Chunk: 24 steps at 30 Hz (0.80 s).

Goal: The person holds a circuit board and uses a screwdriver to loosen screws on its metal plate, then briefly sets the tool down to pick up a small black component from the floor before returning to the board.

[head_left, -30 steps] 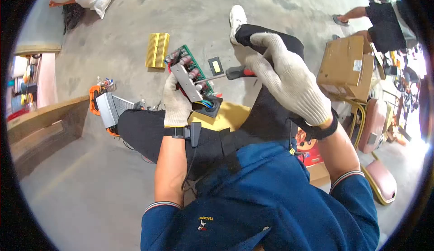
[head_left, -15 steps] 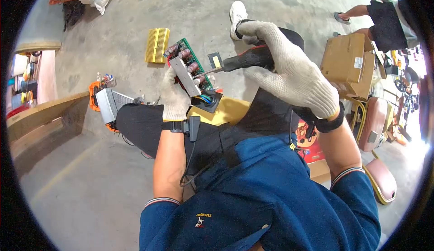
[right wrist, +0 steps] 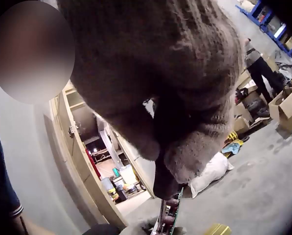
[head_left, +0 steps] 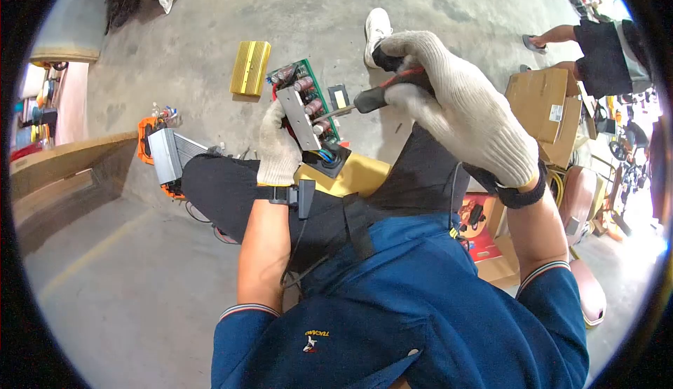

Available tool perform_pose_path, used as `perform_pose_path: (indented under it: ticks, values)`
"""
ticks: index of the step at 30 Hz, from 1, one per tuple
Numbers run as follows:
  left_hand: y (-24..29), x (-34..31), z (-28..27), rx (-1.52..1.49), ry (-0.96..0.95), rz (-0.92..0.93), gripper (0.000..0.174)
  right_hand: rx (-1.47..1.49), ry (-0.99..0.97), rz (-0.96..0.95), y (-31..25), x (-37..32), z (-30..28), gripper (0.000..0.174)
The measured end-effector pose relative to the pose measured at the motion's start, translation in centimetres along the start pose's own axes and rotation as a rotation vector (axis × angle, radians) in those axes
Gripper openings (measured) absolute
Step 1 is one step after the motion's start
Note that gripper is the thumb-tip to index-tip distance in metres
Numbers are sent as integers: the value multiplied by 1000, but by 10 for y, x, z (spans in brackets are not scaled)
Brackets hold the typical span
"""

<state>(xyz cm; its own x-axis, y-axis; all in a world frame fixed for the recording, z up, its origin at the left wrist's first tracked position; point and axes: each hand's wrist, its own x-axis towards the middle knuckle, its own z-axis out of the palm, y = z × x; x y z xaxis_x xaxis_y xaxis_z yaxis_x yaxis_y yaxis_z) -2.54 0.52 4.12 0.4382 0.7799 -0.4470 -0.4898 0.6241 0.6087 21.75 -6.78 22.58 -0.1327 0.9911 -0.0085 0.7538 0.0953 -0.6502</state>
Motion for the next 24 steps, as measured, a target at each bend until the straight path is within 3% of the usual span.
perform_pose_path:
  ticks: [2, 3, 5, 6, 8, 9, 11, 15, 17, 19, 21, 23, 24]
  values:
    - [2, -3, 3, -30, -40, -30, 48, -9, -13, 312, -8, 8, -1, 57]
    - [4, -7, 12, -21, 6, -40, 48, -8, -12, 312, -8, 9, -3, 57]
    - [5, -7, 15, -16, 53, -48, 49, -2, 5, 114, -5, 8, -7, 48]
    - [4, -6, 12, -14, 12, -35, 49, -4, -1, 112, -2, 7, -7, 48]
    - [2, -4, 7, -21, -20, -13, 50, -68, 64, -189, 4, 8, -6, 47]
    - [2, -3, 6, -28, -24, -8, 50, -68, 59, -196, 3, 9, -5, 47]
    - [3, -3, 6, -33, -26, 0, 51, -67, 0, 138, -3, 12, -3, 51]
    - [5, -3, 9, -22, 16, -22, 50, -120, -34, 237, -8, 11, -5, 49]
    - [2, -3, 6, -27, 10, -19, 49, -90, 76, -120, -3, 7, -5, 45]
    - [6, -7, 12, 21, 69, -5, 49, -86, 49, -129, -2, 9, -6, 46]
    - [4, -2, 5, -5, 13, -10, 49, -83, 27, -136, -6, 12, -7, 47]
    - [2, -1, 1, -22, -46, -21, 48, -71, -46, 254, -16, 16, -5, 53]
    - [5, -4, 9, 8, 26, -24, 48, -70, -41, 258, -17, 15, -7, 53]
